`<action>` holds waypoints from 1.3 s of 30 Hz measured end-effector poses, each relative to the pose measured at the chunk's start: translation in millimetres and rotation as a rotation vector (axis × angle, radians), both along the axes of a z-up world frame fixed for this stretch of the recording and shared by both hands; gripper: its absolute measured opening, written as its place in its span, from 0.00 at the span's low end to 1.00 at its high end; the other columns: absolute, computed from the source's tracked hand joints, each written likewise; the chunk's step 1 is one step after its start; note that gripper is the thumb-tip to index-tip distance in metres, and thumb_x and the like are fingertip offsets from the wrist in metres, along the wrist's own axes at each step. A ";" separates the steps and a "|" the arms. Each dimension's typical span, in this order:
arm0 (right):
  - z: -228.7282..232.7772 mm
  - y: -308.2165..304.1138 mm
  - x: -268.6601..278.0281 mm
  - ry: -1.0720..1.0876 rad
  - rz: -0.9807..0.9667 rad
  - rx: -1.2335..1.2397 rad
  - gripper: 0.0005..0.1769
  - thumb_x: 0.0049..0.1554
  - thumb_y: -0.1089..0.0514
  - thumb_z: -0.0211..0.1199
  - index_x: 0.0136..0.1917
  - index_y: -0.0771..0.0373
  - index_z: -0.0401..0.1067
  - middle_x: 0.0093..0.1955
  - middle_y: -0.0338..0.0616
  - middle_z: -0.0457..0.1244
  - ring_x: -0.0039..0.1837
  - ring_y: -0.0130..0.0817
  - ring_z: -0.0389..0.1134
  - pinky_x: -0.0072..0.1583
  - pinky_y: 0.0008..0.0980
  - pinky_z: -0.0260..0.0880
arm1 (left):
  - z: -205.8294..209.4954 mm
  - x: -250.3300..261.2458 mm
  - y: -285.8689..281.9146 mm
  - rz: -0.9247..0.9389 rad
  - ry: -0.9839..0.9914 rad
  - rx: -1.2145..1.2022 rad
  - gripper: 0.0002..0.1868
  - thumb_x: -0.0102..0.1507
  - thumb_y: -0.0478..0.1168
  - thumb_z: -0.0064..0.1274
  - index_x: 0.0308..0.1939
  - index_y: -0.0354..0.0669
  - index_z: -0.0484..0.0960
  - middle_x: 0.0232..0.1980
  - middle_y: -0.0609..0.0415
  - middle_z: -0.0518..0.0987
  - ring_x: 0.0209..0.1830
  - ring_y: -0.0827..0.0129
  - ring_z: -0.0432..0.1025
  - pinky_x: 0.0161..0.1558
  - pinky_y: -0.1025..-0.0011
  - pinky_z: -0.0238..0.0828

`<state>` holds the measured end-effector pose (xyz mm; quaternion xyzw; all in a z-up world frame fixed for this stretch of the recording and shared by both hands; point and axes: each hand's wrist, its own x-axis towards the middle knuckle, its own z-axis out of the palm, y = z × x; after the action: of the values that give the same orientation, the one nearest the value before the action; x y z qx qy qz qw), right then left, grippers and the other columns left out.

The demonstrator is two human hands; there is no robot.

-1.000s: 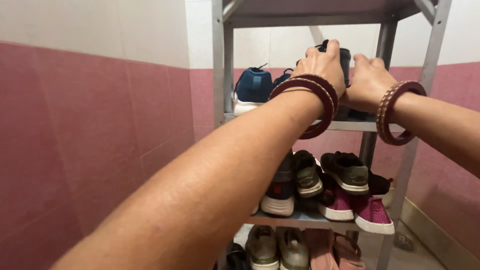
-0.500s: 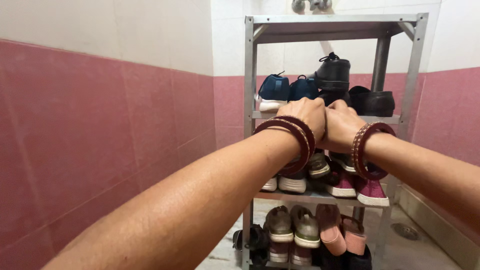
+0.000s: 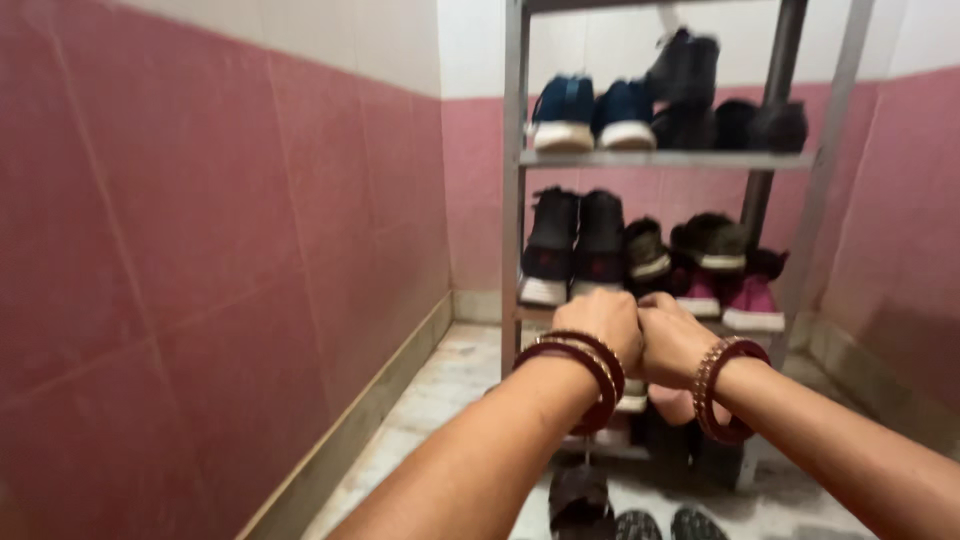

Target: The person sits on the floor and wipes several pairs of shoes with a cloth, including black lace-up shoes, brown sandals, and black flip-flops. The person picks up each shoe, wipes it, and places it back on a metal shoe rack.

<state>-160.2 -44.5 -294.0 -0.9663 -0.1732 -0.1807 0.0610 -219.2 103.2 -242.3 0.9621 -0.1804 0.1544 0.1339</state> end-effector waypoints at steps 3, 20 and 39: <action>-53.6 -8.4 3.3 0.084 -0.023 0.036 0.44 0.39 0.42 0.81 0.65 0.62 0.73 0.70 0.62 0.56 0.72 0.57 0.55 0.70 0.47 0.59 | -55.0 -8.5 4.6 -0.029 0.159 0.015 0.18 0.57 0.43 0.63 0.50 0.42 0.84 0.52 0.40 0.82 0.54 0.49 0.78 0.55 0.57 0.76; -215.1 -2.0 -11.0 0.571 -0.058 0.028 0.31 0.43 0.45 0.76 0.58 0.59 0.78 0.58 0.53 0.71 0.62 0.47 0.73 0.65 0.38 0.71 | -227.8 11.3 1.5 -0.033 0.385 0.031 0.19 0.58 0.41 0.62 0.54 0.45 0.82 0.55 0.41 0.82 0.57 0.49 0.77 0.57 0.57 0.75; -340.9 -25.9 40.5 0.778 -0.092 -0.207 0.28 0.49 0.43 0.72 0.62 0.47 0.79 0.63 0.40 0.71 0.66 0.38 0.71 0.69 0.33 0.68 | -284.0 39.3 56.1 -0.028 0.479 0.015 0.18 0.60 0.37 0.55 0.55 0.43 0.82 0.54 0.38 0.81 0.57 0.47 0.76 0.58 0.57 0.73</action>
<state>-119.8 -70.3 -634.9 -0.9703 -0.1113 0.2141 0.0162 -179.9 159.4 -526.2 0.9697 -0.1580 -0.0812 0.1680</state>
